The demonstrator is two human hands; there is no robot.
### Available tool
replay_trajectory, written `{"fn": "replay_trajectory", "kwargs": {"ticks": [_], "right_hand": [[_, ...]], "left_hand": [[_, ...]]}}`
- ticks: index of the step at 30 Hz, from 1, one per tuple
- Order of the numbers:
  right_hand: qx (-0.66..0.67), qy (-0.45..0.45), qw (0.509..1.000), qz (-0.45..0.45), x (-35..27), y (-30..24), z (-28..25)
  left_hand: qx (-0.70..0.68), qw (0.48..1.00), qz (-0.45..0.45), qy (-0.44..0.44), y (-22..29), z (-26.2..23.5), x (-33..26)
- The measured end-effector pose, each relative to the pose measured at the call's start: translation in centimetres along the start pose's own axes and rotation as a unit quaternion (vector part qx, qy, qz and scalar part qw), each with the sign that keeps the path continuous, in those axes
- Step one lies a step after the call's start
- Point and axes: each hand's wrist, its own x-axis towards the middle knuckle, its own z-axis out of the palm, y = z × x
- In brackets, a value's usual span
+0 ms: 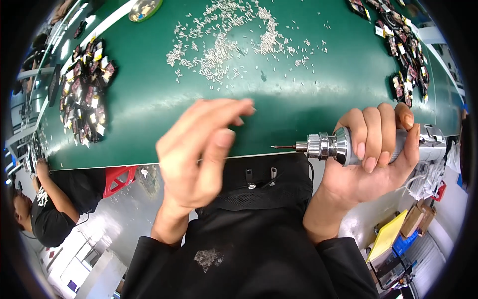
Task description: Use an electric screwdriver to fasten components on small electronic parts at a factory assembly line.
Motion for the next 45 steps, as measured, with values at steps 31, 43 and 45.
{"fn": "replay_trajectory", "kwargs": {"ticks": [31, 43, 45], "right_hand": [[-0.090, 0.117, 0.988, 0.043, -2.1, 1.9, -1.8], [-0.049, -0.002, 0.989, 0.141, -4.6, 1.5, -2.1], [-0.056, 0.003, 0.987, 0.153, -5.6, 1.7, -2.8]], "left_hand": [[0.386, 0.918, -0.090, 0.000, -14.1, -25.0, 17.8], [0.108, 0.947, 0.103, -0.283, -0.8, -1.8, 1.3], [0.101, 0.954, 0.089, -0.269, -0.6, -0.9, 1.2]]}}
